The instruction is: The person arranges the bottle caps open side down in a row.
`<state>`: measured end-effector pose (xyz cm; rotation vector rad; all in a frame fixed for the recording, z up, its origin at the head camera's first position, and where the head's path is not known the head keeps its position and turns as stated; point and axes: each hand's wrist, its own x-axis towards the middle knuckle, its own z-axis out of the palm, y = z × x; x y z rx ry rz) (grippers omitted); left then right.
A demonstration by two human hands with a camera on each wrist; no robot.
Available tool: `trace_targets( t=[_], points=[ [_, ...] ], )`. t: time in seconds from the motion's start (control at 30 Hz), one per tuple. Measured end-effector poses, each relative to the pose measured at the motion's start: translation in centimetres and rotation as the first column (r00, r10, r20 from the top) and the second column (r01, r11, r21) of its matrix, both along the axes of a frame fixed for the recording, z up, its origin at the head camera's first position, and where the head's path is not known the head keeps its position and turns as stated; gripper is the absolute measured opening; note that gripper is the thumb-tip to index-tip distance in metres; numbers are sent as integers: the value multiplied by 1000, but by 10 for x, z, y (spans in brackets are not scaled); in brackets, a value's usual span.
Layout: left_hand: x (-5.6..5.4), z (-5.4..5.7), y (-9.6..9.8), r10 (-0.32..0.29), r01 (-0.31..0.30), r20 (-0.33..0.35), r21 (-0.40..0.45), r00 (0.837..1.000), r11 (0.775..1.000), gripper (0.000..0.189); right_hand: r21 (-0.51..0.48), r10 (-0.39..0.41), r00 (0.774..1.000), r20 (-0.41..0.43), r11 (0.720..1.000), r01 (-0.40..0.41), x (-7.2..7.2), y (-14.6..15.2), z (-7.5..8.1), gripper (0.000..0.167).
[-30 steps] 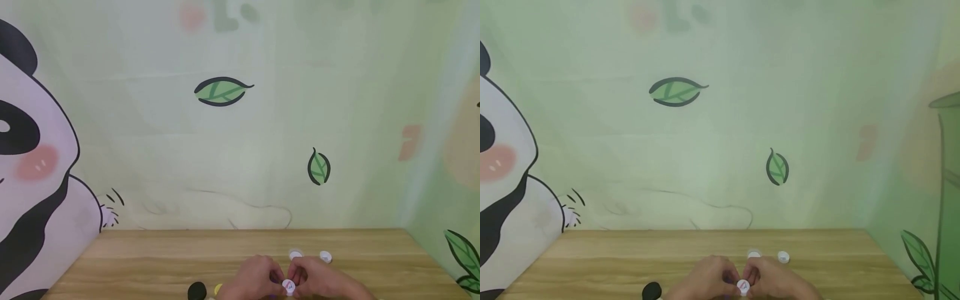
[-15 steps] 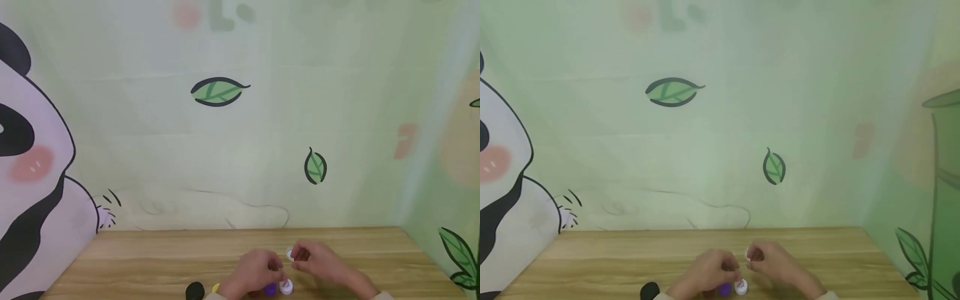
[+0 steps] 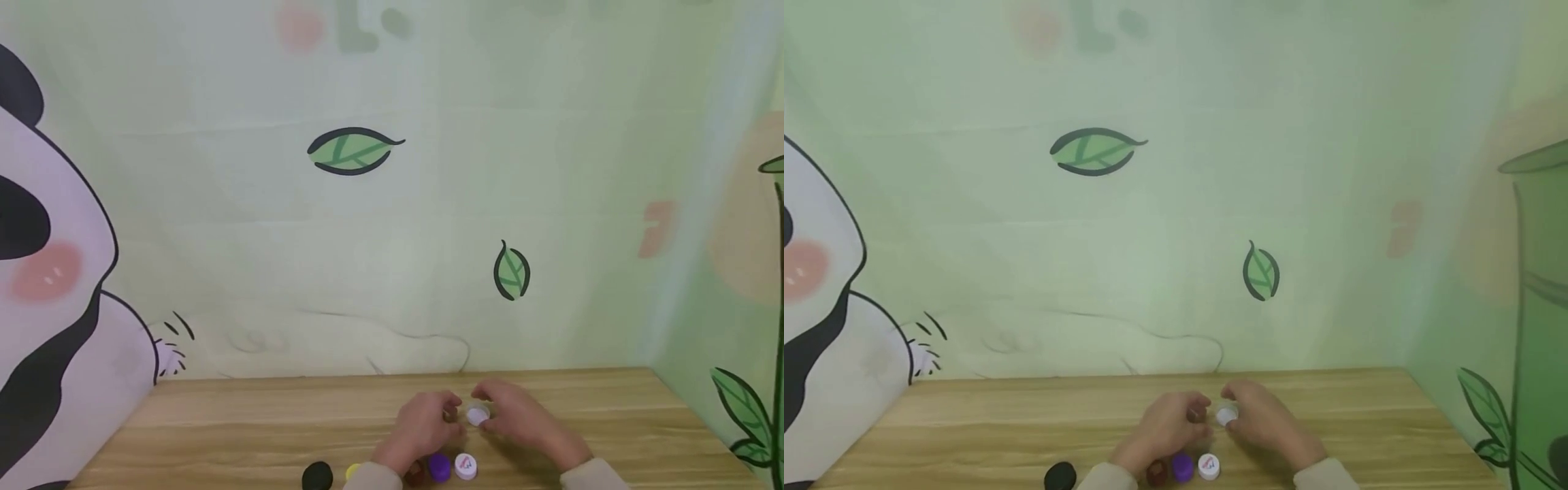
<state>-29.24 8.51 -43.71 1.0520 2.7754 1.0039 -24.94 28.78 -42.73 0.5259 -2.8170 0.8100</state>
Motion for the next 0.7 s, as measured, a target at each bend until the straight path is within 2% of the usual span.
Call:
trace_targets(
  t=[0.2, 0.43, 0.57, 0.7],
  points=[
    [-3, -4, 4, -12, 13, -2, 21, 1000, 1000, 36, 80, 32, 999, -37, 996, -29, -7, 0, -8, 39],
    [-4, -8, 5, -32, 32, -7, 18, 999, 999, 30, 115, 46, 999, -27, 992, -42, -7, 1, -7, 32],
    [-4, -7, 5, -42, 42, 14, 32, 999, 999, 28, 109, 32, 999, -5, 994, -32, -6, 2, -7, 28],
    [-3, -6, 4, -46, 45, 12, 48, 999, 998, 28, 54, 21, 999, 43, 998, -23, -4, 2, -5, 24]
  ],
)
